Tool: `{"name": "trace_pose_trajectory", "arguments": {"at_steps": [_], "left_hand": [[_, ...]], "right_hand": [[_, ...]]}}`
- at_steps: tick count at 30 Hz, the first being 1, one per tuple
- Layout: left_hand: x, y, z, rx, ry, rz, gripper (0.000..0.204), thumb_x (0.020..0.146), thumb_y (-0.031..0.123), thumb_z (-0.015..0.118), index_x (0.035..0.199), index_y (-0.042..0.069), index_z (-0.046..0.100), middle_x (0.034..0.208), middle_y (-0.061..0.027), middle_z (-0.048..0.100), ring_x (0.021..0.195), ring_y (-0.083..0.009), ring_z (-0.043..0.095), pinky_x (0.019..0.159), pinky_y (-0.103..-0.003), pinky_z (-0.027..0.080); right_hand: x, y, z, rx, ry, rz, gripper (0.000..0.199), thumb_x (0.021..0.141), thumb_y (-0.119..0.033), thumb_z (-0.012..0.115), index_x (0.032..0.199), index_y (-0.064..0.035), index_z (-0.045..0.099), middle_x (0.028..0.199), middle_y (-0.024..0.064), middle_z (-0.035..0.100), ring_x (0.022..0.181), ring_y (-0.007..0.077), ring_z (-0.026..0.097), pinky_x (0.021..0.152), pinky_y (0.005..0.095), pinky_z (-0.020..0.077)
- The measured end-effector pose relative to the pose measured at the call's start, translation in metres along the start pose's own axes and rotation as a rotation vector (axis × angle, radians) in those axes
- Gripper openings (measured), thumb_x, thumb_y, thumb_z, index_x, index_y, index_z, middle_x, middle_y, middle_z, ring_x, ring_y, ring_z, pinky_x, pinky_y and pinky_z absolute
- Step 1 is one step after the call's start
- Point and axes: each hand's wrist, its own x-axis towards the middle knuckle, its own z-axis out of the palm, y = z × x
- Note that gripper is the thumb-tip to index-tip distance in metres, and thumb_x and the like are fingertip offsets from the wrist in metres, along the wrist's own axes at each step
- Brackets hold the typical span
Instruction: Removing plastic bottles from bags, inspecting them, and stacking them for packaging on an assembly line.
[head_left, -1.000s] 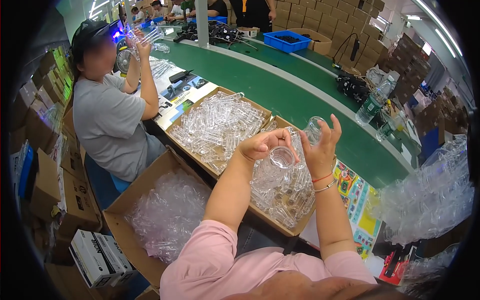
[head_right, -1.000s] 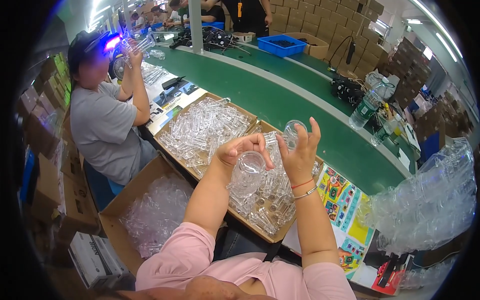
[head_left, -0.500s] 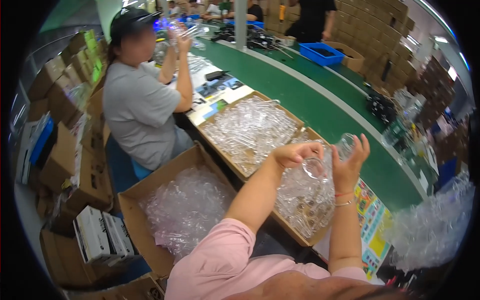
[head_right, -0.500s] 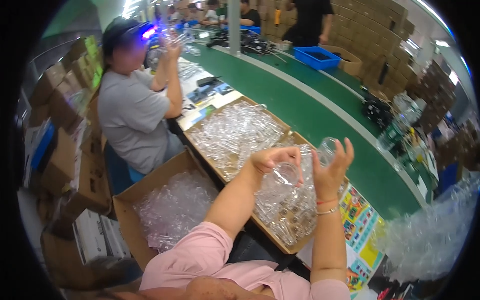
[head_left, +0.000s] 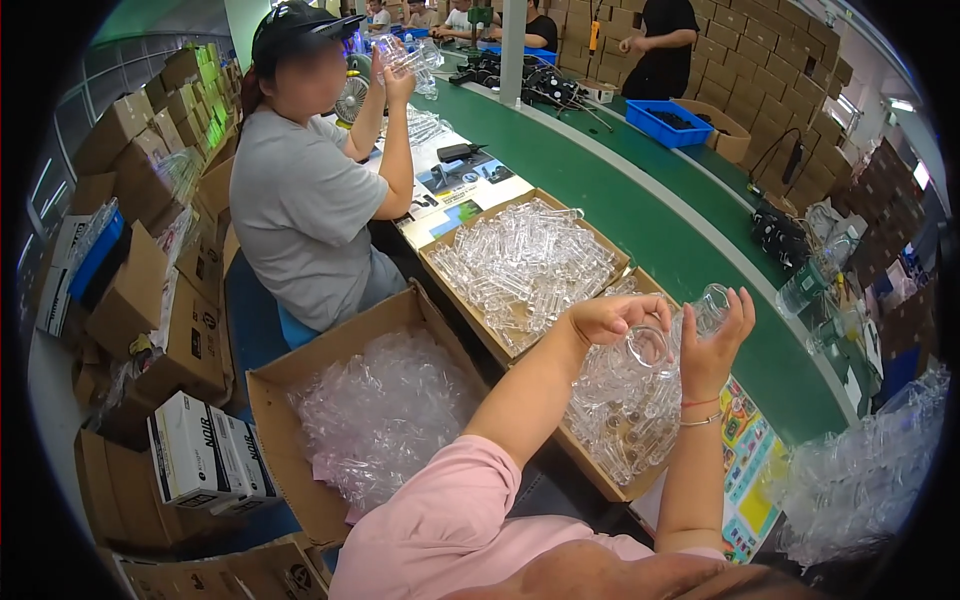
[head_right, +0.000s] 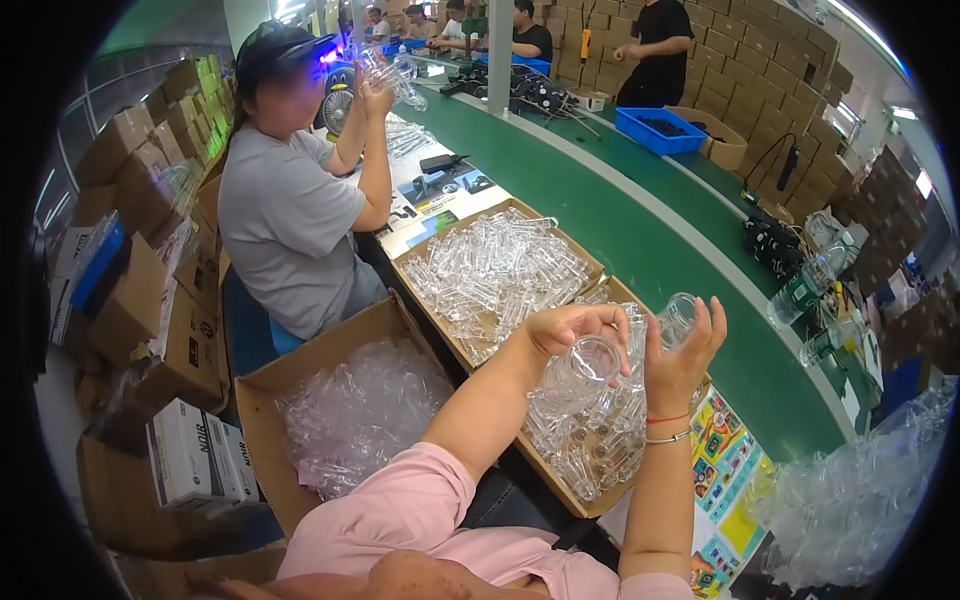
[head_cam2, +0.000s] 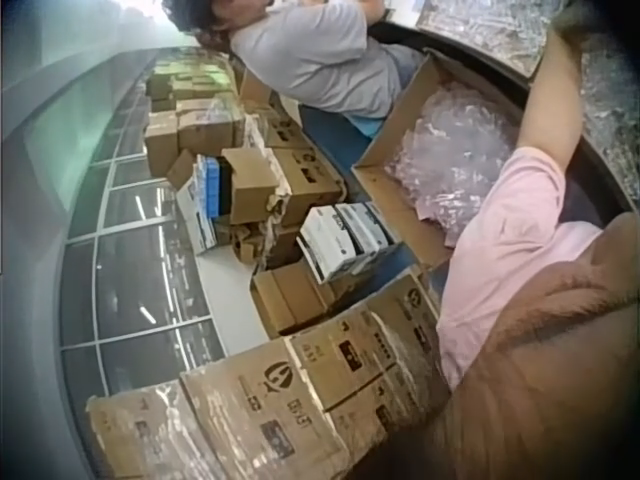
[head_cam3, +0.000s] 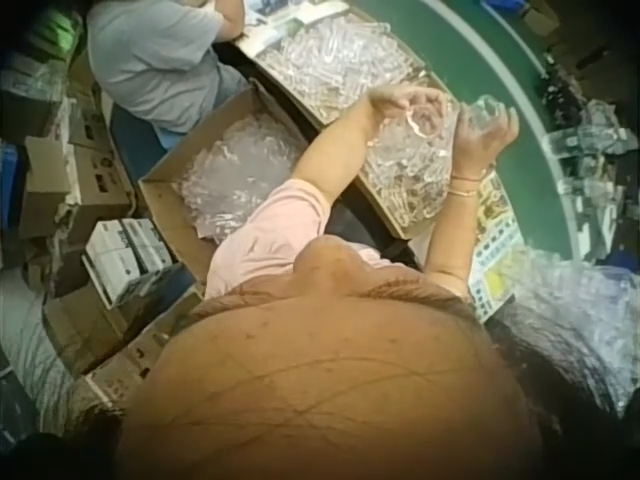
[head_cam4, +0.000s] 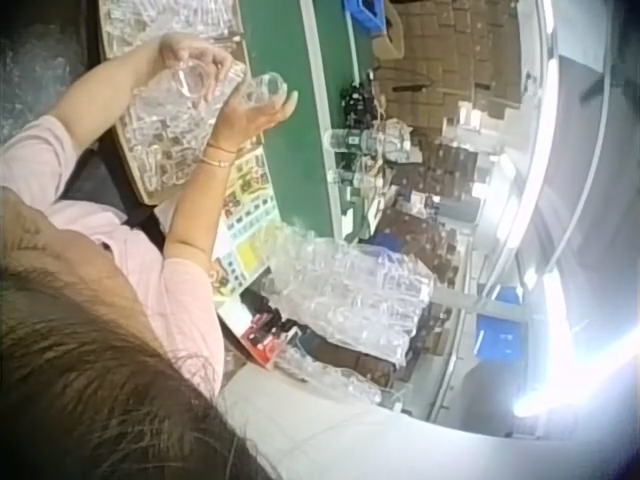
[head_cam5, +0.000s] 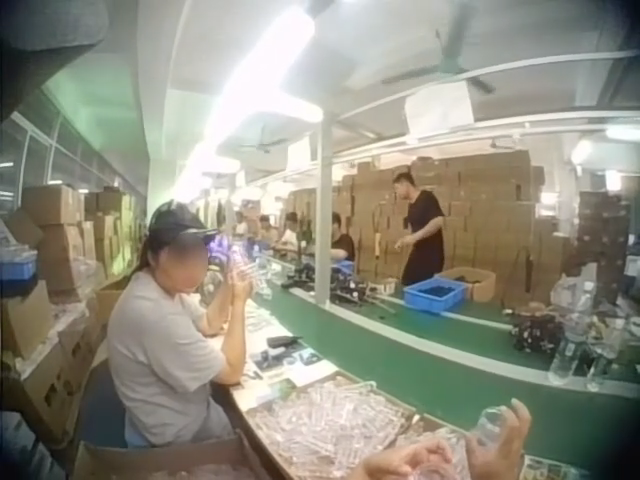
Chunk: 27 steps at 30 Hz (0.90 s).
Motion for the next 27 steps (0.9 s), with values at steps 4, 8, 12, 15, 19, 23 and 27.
{"name": "trace_pose_trajectory", "arguments": {"at_steps": [4, 8, 12, 15, 19, 23, 27], "left_hand": [[-0.001, -0.001, -0.002, -0.015, -0.002, 0.0, 0.076, 0.063, 0.036, 0.079, 0.114, -0.002, 0.039, 0.106, -0.0301, 0.056, 0.094, -0.0374, 0.061, 0.085, -0.046, 0.049], [0.0, -0.001, 0.0, -0.031, 0.009, 0.006, 0.083, 0.061, 0.037, 0.079, 0.119, -0.003, 0.036, 0.106, -0.0306, 0.056, 0.092, -0.0383, 0.062, 0.083, -0.045, 0.05], [0.001, 0.001, 0.003, -0.014, 0.021, 0.019, 0.09, 0.059, 0.038, 0.079, 0.125, -0.004, 0.033, 0.105, -0.0309, 0.056, 0.088, -0.0391, 0.063, 0.082, -0.045, 0.051], [0.003, 0.0, 0.004, -0.023, 0.031, 0.022, 0.092, 0.059, 0.037, 0.079, 0.127, -0.004, 0.031, 0.102, -0.0307, 0.057, 0.087, -0.0389, 0.063, 0.079, -0.045, 0.051], [0.002, -0.002, -0.001, 0.008, 0.015, 0.032, 0.091, 0.06, 0.036, 0.079, 0.126, -0.004, 0.031, 0.098, -0.0299, 0.059, 0.086, -0.0382, 0.063, 0.079, -0.046, 0.051], [0.002, -0.007, -0.006, -0.099, 0.014, 0.019, 0.092, 0.06, 0.03, 0.08, 0.127, -0.006, 0.027, 0.093, -0.0274, 0.06, 0.086, -0.0372, 0.063, 0.081, -0.05, 0.049], [0.0, -0.008, -0.008, -0.153, 0.012, 0.0, 0.094, 0.06, 0.025, 0.081, 0.128, -0.006, 0.023, 0.09, -0.0249, 0.061, 0.086, -0.0366, 0.064, 0.081, -0.053, 0.048]], "right_hand": [[-0.001, -0.001, -0.001, -0.03, 0.008, -0.017, 0.061, 0.074, -0.017, 0.073, 0.123, -0.004, 0.04, 0.128, 0.0188, 0.038, 0.116, 0.0357, 0.041, 0.093, 0.0403, 0.0393], [-0.003, 0.001, -0.001, -0.022, -0.001, 0.007, 0.058, 0.077, -0.017, 0.069, 0.124, -0.0035, 0.039, 0.128, 0.0183, 0.038, 0.12, 0.0345, 0.038, 0.099, 0.0408, 0.0329], [-0.005, 0.002, 0.002, -0.071, 0.026, 0.025, 0.059, 0.075, -0.021, 0.071, 0.122, -0.0046, 0.04, 0.125, 0.0174, 0.042, 0.116, 0.0347, 0.042, 0.096, 0.0427, 0.0332], [-0.005, 0.005, 0.002, -0.067, 0.033, 0.021, 0.06, 0.075, -0.02, 0.071, 0.123, -0.0044, 0.039, 0.125, 0.017, 0.042, 0.116, 0.0342, 0.042, 0.096, 0.0424, 0.033], [-0.01, 0.006, 0.006, -0.009, 0.032, 0.029, 0.065, 0.075, -0.02, 0.071, 0.127, -0.0039, 0.035, 0.126, 0.0173, 0.042, 0.116, 0.0343, 0.042, 0.096, 0.0422, 0.0325], [-0.014, 0.01, 0.008, 0.001, 0.064, 0.043, 0.07, 0.075, -0.02, 0.071, 0.13, -0.0034, 0.032, 0.126, 0.0176, 0.042, 0.116, 0.0342, 0.042, 0.097, 0.0423, 0.0321], [-0.017, 0.01, 0.009, 0.024, 0.048, 0.08, 0.073, 0.075, -0.021, 0.071, 0.132, -0.0023, 0.029, 0.128, 0.0176, 0.041, 0.116, 0.0347, 0.042, 0.097, 0.0423, 0.0323]]}}
